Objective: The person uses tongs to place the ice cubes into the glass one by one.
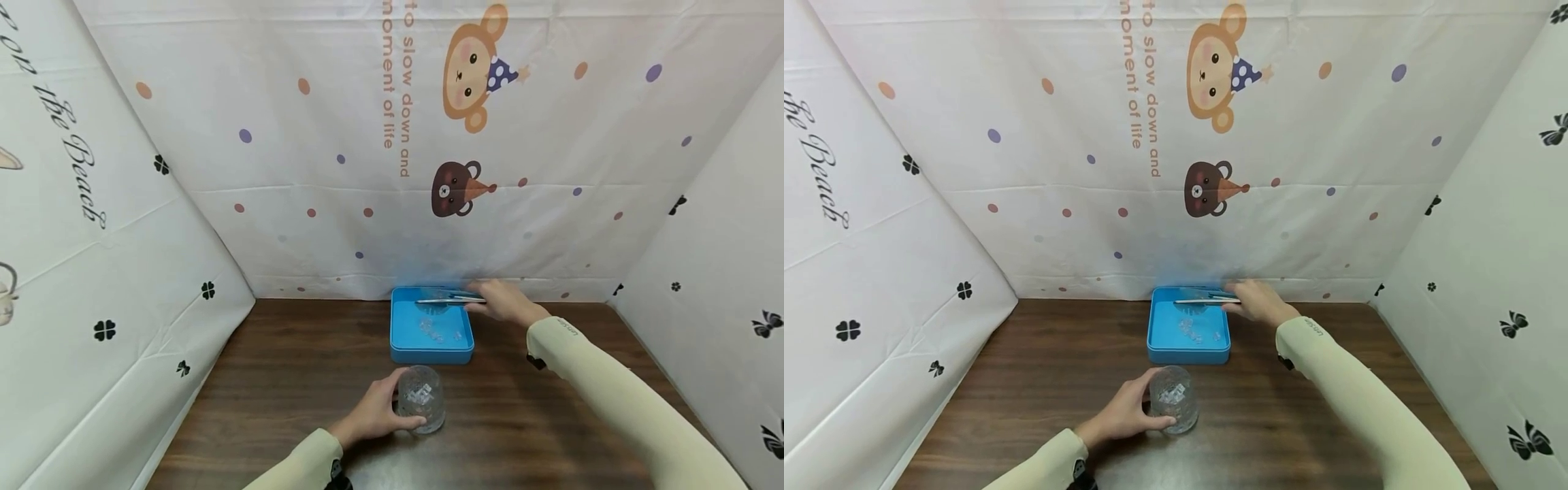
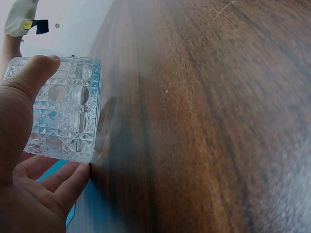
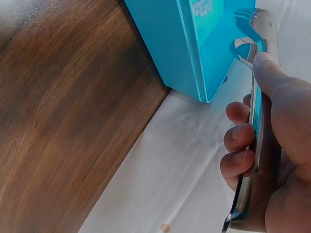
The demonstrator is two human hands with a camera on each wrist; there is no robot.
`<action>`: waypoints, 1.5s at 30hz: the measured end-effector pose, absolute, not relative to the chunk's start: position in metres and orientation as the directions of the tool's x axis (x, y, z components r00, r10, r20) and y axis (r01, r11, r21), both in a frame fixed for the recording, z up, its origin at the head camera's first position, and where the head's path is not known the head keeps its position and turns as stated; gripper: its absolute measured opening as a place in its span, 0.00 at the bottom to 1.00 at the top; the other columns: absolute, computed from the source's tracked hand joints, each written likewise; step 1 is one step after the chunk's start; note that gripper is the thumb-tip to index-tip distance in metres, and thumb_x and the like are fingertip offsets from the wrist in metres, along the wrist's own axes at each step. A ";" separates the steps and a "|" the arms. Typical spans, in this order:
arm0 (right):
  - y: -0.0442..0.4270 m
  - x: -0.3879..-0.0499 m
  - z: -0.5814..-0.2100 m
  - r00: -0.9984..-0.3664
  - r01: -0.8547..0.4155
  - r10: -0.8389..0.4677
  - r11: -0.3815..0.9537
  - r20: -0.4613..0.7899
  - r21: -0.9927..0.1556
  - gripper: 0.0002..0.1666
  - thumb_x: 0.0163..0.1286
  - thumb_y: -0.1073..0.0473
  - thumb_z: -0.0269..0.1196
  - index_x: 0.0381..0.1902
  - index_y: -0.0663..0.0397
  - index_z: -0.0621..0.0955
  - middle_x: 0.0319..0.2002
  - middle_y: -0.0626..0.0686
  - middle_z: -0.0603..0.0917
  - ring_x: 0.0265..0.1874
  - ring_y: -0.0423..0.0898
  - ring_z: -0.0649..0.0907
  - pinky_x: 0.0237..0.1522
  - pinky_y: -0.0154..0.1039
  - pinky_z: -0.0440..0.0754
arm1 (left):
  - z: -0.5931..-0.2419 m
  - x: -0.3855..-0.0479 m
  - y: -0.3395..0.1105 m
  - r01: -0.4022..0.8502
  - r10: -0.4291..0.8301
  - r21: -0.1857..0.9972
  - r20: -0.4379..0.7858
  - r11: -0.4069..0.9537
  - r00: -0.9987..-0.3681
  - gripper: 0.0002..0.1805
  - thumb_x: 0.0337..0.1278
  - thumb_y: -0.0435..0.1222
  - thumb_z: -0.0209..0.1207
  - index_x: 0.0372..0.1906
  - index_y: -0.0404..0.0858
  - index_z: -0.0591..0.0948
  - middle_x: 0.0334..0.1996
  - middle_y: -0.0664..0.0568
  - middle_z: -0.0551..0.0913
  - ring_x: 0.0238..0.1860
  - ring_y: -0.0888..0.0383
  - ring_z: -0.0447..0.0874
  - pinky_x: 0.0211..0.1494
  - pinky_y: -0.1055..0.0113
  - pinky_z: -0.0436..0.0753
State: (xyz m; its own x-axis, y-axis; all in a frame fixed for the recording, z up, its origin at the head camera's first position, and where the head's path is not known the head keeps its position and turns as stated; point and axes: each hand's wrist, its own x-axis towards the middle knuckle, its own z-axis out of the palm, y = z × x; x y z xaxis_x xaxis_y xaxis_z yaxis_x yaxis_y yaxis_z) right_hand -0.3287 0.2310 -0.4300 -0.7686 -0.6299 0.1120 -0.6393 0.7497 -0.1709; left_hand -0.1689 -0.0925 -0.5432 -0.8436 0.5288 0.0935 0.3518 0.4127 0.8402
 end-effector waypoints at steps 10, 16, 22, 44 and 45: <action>0.230 -0.327 -0.439 -0.780 -0.624 -0.619 0.760 0.094 -0.183 0.34 0.75 0.45 0.64 0.67 0.65 0.77 0.55 0.63 0.85 0.47 0.58 0.87 0.49 0.59 0.85 | -0.544 -0.166 -0.095 0.360 0.537 0.838 0.097 0.410 -0.838 0.46 0.56 0.56 0.73 0.75 0.45 0.66 0.63 0.51 0.79 0.57 0.61 0.82 0.55 0.66 0.84; 0.230 -0.328 -0.441 -0.783 -0.621 -0.616 0.764 0.088 -0.175 0.34 0.75 0.45 0.64 0.66 0.66 0.78 0.55 0.64 0.85 0.47 0.57 0.87 0.50 0.58 0.85 | -0.542 -0.166 -0.094 0.351 0.536 0.844 0.091 0.406 -0.839 0.46 0.56 0.56 0.72 0.75 0.46 0.66 0.63 0.52 0.79 0.57 0.61 0.82 0.55 0.66 0.84; 0.228 -0.330 -0.441 -0.784 -0.619 -0.615 0.767 0.079 -0.169 0.33 0.75 0.45 0.65 0.64 0.67 0.79 0.52 0.64 0.86 0.45 0.57 0.87 0.48 0.58 0.85 | -0.542 -0.167 -0.094 0.347 0.537 0.850 0.092 0.397 -0.839 0.45 0.56 0.56 0.72 0.75 0.47 0.66 0.63 0.52 0.78 0.57 0.61 0.82 0.55 0.66 0.84; 0.216 -0.330 -0.445 -0.783 -0.620 -0.622 0.778 0.011 -0.105 0.21 0.72 0.53 0.69 0.53 0.64 0.84 0.24 0.47 0.79 0.19 0.40 0.76 0.25 0.39 0.79 | -0.542 -0.167 -0.094 0.346 0.530 0.849 0.095 0.398 -0.843 0.46 0.56 0.56 0.72 0.75 0.47 0.66 0.63 0.52 0.79 0.57 0.62 0.81 0.56 0.66 0.83; 0.216 -0.330 -0.446 -0.783 -0.620 -0.623 0.778 0.009 -0.104 0.20 0.72 0.53 0.69 0.52 0.64 0.85 0.23 0.47 0.79 0.19 0.41 0.76 0.25 0.40 0.79 | -0.542 -0.168 -0.094 0.350 0.531 0.849 0.099 0.396 -0.842 0.45 0.56 0.56 0.73 0.75 0.47 0.66 0.62 0.52 0.79 0.56 0.62 0.82 0.56 0.66 0.84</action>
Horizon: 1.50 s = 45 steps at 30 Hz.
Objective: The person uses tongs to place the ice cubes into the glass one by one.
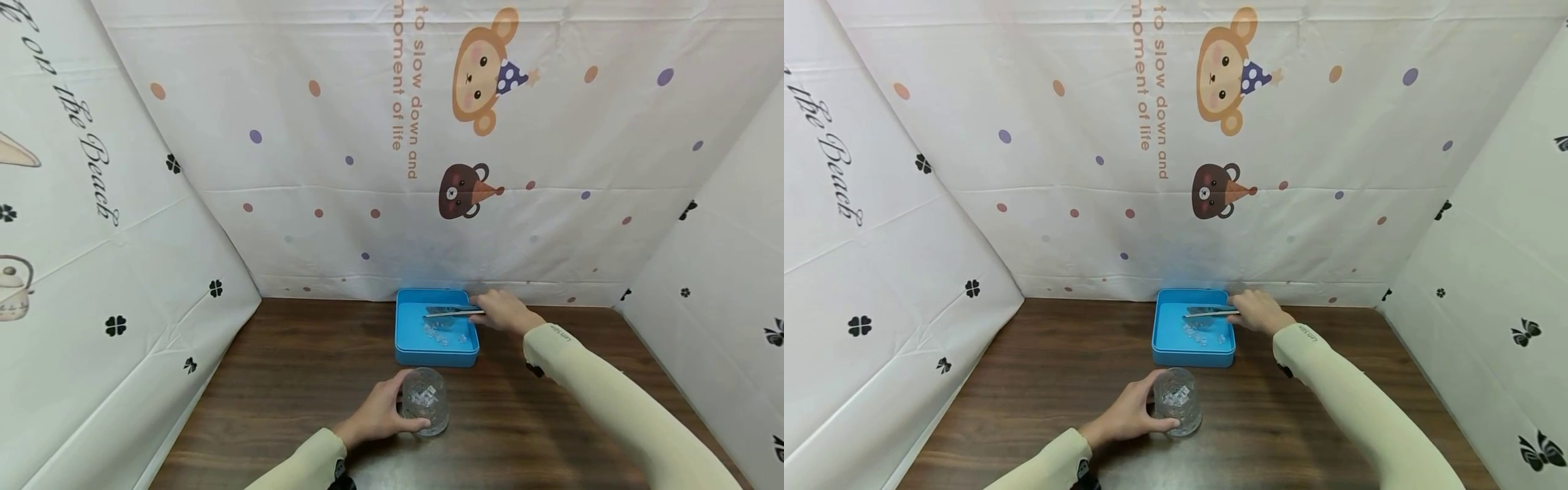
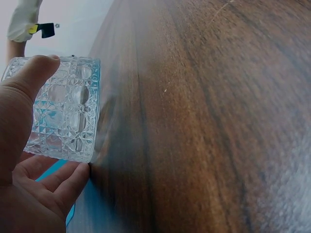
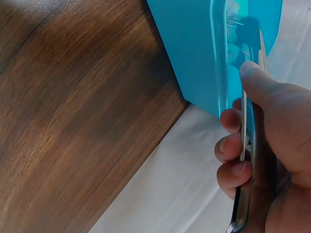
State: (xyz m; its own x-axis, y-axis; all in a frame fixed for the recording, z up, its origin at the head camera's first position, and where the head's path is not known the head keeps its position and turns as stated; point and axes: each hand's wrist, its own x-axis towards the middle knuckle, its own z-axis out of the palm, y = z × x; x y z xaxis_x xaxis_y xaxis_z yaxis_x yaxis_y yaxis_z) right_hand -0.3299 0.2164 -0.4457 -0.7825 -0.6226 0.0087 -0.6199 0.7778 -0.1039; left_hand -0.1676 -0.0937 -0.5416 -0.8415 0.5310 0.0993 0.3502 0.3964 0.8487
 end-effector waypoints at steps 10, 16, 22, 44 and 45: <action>0.223 -0.332 -0.447 -0.789 -0.609 -0.615 0.783 -0.002 -0.127 0.24 0.73 0.55 0.68 0.59 0.66 0.82 0.30 0.50 0.84 0.22 0.40 0.79 0.28 0.41 0.82 | -0.539 -0.171 -0.094 0.366 0.537 0.852 0.122 0.375 -0.834 0.44 0.56 0.54 0.73 0.73 0.48 0.67 0.61 0.53 0.80 0.56 0.61 0.82 0.55 0.67 0.84; 0.225 -0.332 -0.446 -0.792 -0.606 -0.610 0.786 0.008 -0.123 0.19 0.72 0.57 0.69 0.54 0.64 0.84 0.25 0.47 0.81 0.20 0.40 0.76 0.24 0.39 0.78 | -0.537 -0.173 -0.095 0.385 0.541 0.841 0.136 0.380 -0.830 0.44 0.56 0.53 0.73 0.74 0.46 0.67 0.61 0.52 0.80 0.57 0.61 0.82 0.56 0.66 0.84; 0.225 -0.333 -0.447 -0.795 -0.604 -0.607 0.790 0.010 -0.107 0.19 0.72 0.56 0.69 0.54 0.64 0.85 0.26 0.48 0.82 0.20 0.40 0.76 0.25 0.39 0.79 | -0.537 -0.173 -0.096 0.398 0.542 0.834 0.147 0.381 -0.827 0.43 0.56 0.53 0.73 0.73 0.46 0.67 0.61 0.53 0.80 0.56 0.61 0.82 0.55 0.65 0.84; 0.233 -0.326 -0.441 -0.786 -0.618 -0.613 0.770 0.082 -0.160 0.06 0.74 0.56 0.67 0.38 0.53 0.85 0.22 0.44 0.78 0.20 0.39 0.74 0.25 0.38 0.76 | -0.540 -0.168 -0.095 0.365 0.539 0.855 0.123 0.369 -0.833 0.44 0.56 0.53 0.73 0.74 0.47 0.66 0.61 0.52 0.80 0.54 0.62 0.83 0.53 0.67 0.84; 0.234 -0.326 -0.439 -0.786 -0.618 -0.612 0.769 0.091 -0.166 0.06 0.74 0.56 0.67 0.38 0.52 0.84 0.22 0.44 0.77 0.20 0.40 0.74 0.26 0.39 0.76 | -0.541 -0.167 -0.094 0.368 0.541 0.856 0.128 0.363 -0.831 0.44 0.56 0.53 0.73 0.74 0.47 0.66 0.61 0.52 0.80 0.54 0.62 0.83 0.53 0.67 0.84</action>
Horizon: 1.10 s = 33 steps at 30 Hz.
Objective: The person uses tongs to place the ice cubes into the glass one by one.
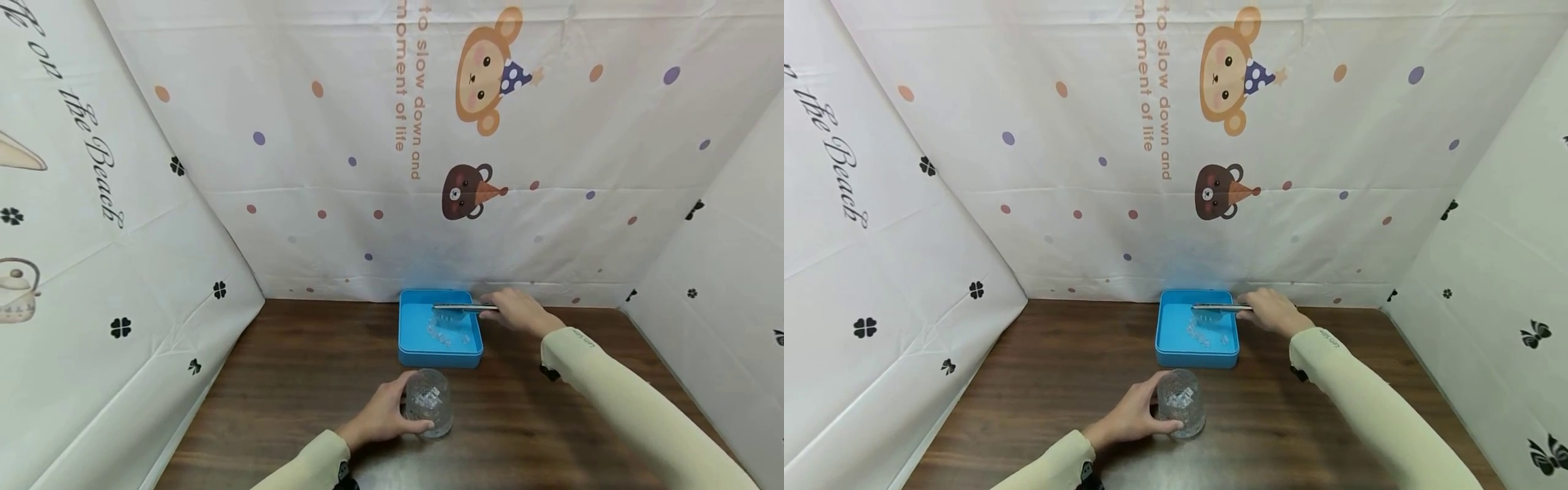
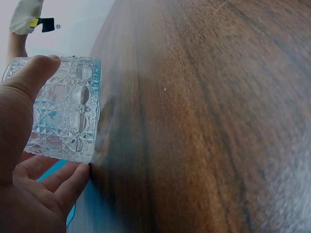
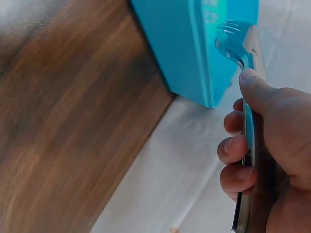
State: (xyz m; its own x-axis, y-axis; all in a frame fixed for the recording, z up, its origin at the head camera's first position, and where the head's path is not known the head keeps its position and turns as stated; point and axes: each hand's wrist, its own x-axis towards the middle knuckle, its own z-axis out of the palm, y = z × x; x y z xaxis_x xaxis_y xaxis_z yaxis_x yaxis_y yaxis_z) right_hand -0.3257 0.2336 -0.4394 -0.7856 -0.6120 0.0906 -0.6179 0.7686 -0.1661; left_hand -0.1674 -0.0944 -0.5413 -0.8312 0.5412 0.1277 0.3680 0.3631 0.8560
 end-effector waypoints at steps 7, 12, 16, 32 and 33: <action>0.242 -0.321 -0.423 -0.797 -0.604 -0.584 0.777 0.156 -0.178 0.17 0.74 0.53 0.67 0.53 0.59 0.85 0.35 0.51 0.87 0.29 0.44 0.84 0.38 0.50 0.87 | -0.544 -0.167 -0.093 0.389 0.547 0.851 0.149 0.354 -0.824 0.43 0.56 0.53 0.73 0.73 0.46 0.67 0.60 0.51 0.81 0.53 0.61 0.83 0.51 0.68 0.84; 0.248 -0.320 -0.418 -0.793 -0.608 -0.576 0.764 0.199 -0.213 0.25 0.75 0.54 0.65 0.61 0.66 0.82 0.48 0.63 0.88 0.39 0.54 0.89 0.46 0.58 0.86 | -0.544 -0.167 -0.093 0.371 0.534 0.851 0.132 0.371 -0.835 0.44 0.55 0.54 0.73 0.73 0.48 0.67 0.60 0.53 0.81 0.53 0.63 0.82 0.52 0.68 0.83; 0.252 -0.320 -0.420 -0.786 -0.616 -0.576 0.762 0.223 -0.201 0.26 0.75 0.54 0.66 0.62 0.67 0.81 0.47 0.63 0.88 0.36 0.52 0.89 0.45 0.57 0.87 | -0.545 -0.168 -0.094 0.375 0.534 0.850 0.135 0.370 -0.834 0.44 0.55 0.54 0.74 0.73 0.47 0.67 0.60 0.52 0.81 0.53 0.63 0.82 0.52 0.68 0.84; 0.243 -0.299 -0.410 -0.711 -0.690 -0.642 0.716 0.285 -0.109 0.09 0.73 0.51 0.68 0.34 0.46 0.83 0.20 0.39 0.74 0.17 0.33 0.70 0.23 0.35 0.72 | -0.544 -0.169 -0.094 0.360 0.539 0.852 0.111 0.381 -0.835 0.45 0.56 0.55 0.73 0.74 0.47 0.67 0.62 0.53 0.79 0.56 0.62 0.82 0.54 0.68 0.84; 0.243 -0.295 -0.409 -0.702 -0.699 -0.649 0.707 0.294 -0.109 0.09 0.72 0.51 0.68 0.33 0.45 0.82 0.18 0.39 0.71 0.16 0.33 0.69 0.22 0.34 0.70 | -0.544 -0.170 -0.094 0.361 0.540 0.851 0.113 0.380 -0.834 0.45 0.56 0.55 0.73 0.74 0.47 0.67 0.62 0.53 0.79 0.56 0.62 0.81 0.54 0.68 0.83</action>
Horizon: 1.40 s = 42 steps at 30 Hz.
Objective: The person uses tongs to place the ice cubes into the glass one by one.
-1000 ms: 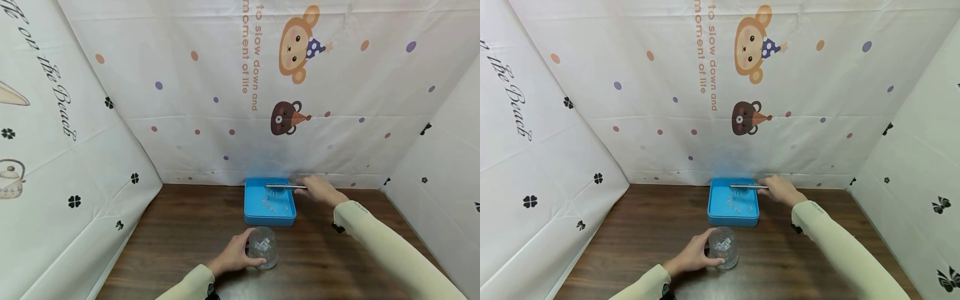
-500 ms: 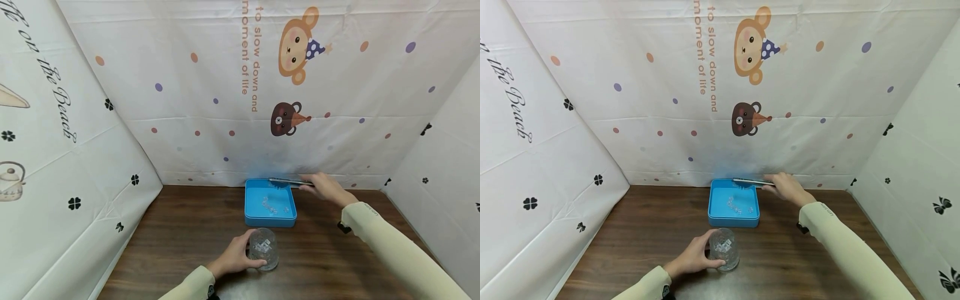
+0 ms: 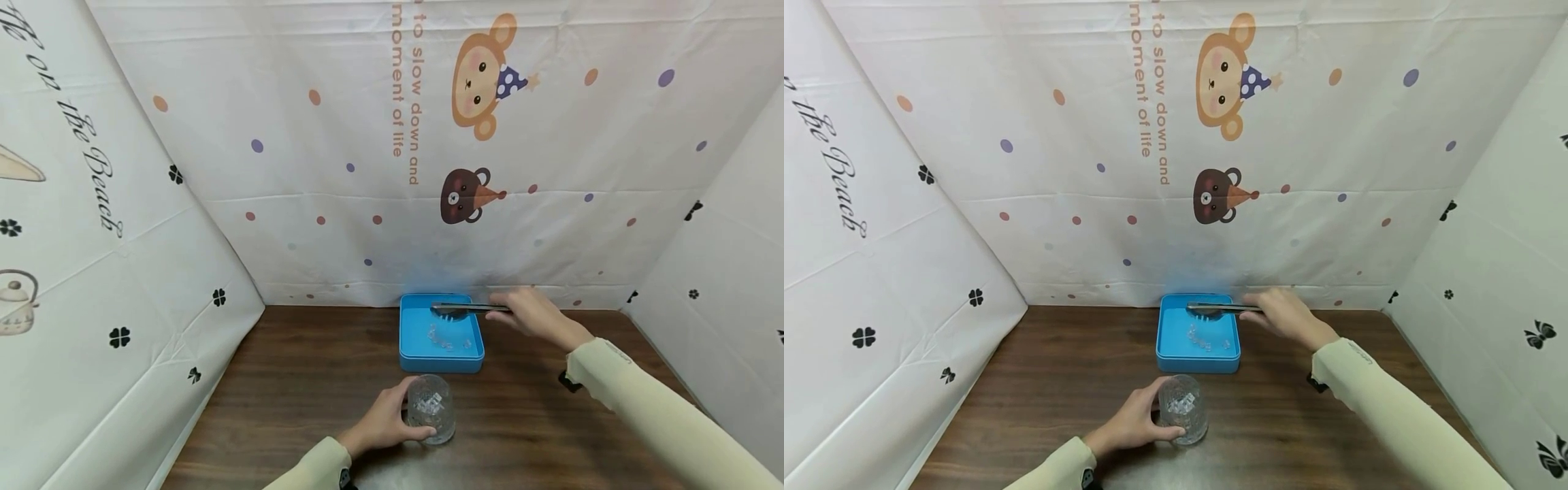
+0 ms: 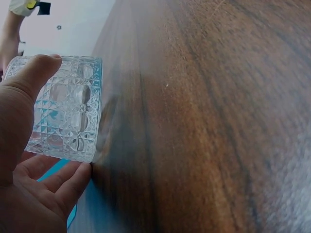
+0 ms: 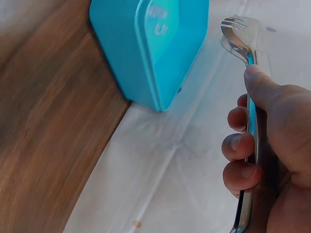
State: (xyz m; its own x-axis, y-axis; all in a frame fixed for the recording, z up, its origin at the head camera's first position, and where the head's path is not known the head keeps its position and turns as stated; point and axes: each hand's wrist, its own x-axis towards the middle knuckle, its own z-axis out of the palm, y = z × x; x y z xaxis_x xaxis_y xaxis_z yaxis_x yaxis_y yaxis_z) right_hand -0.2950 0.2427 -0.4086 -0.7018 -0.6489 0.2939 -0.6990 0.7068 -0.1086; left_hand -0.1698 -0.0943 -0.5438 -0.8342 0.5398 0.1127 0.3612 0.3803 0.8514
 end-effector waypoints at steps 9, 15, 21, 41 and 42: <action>0.241 -0.257 -0.402 -0.689 -0.723 -0.674 0.667 0.268 -0.181 0.04 0.72 0.51 0.69 0.39 0.43 0.85 0.23 0.36 0.80 0.19 0.29 0.72 0.24 0.32 0.74 | -0.544 -0.170 -0.095 0.372 0.545 0.850 0.125 0.372 -0.829 0.44 0.56 0.55 0.73 0.74 0.49 0.67 0.62 0.52 0.80 0.56 0.63 0.81 0.54 0.68 0.84; 0.238 -0.232 -0.400 -0.651 -0.757 -0.707 0.627 0.275 -0.183 0.08 0.73 0.51 0.68 0.33 0.36 0.80 0.22 0.32 0.73 0.18 0.29 0.67 0.22 0.29 0.68 | -0.545 -0.169 -0.095 0.378 0.539 0.843 0.129 0.383 -0.832 0.44 0.55 0.55 0.73 0.73 0.49 0.67 0.61 0.53 0.80 0.55 0.63 0.81 0.53 0.68 0.84; 0.235 -0.213 -0.400 -0.599 -0.800 -0.739 0.571 0.307 -0.186 0.09 0.71 0.53 0.69 0.32 0.37 0.79 0.23 0.31 0.74 0.18 0.27 0.66 0.21 0.28 0.67 | -0.544 -0.168 -0.094 0.398 0.550 0.837 0.145 0.375 -0.822 0.44 0.56 0.54 0.73 0.73 0.47 0.67 0.60 0.52 0.81 0.53 0.64 0.82 0.52 0.68 0.84; 0.230 -0.205 -0.409 -0.590 -0.806 -0.743 0.569 0.316 -0.166 0.06 0.71 0.49 0.69 0.41 0.41 0.83 0.33 0.33 0.83 0.24 0.26 0.76 0.23 0.29 0.74 | -0.543 -0.170 -0.095 0.398 0.547 0.831 0.139 0.390 -0.826 0.45 0.55 0.54 0.74 0.74 0.46 0.67 0.58 0.52 0.82 0.52 0.64 0.83 0.52 0.67 0.85; 0.230 -0.205 -0.409 -0.591 -0.804 -0.742 0.571 0.316 -0.165 0.08 0.72 0.49 0.69 0.42 0.42 0.84 0.35 0.34 0.84 0.25 0.26 0.77 0.24 0.30 0.75 | -0.543 -0.170 -0.095 0.397 0.546 0.830 0.138 0.393 -0.827 0.45 0.55 0.54 0.74 0.74 0.45 0.66 0.58 0.52 0.82 0.52 0.64 0.83 0.52 0.66 0.85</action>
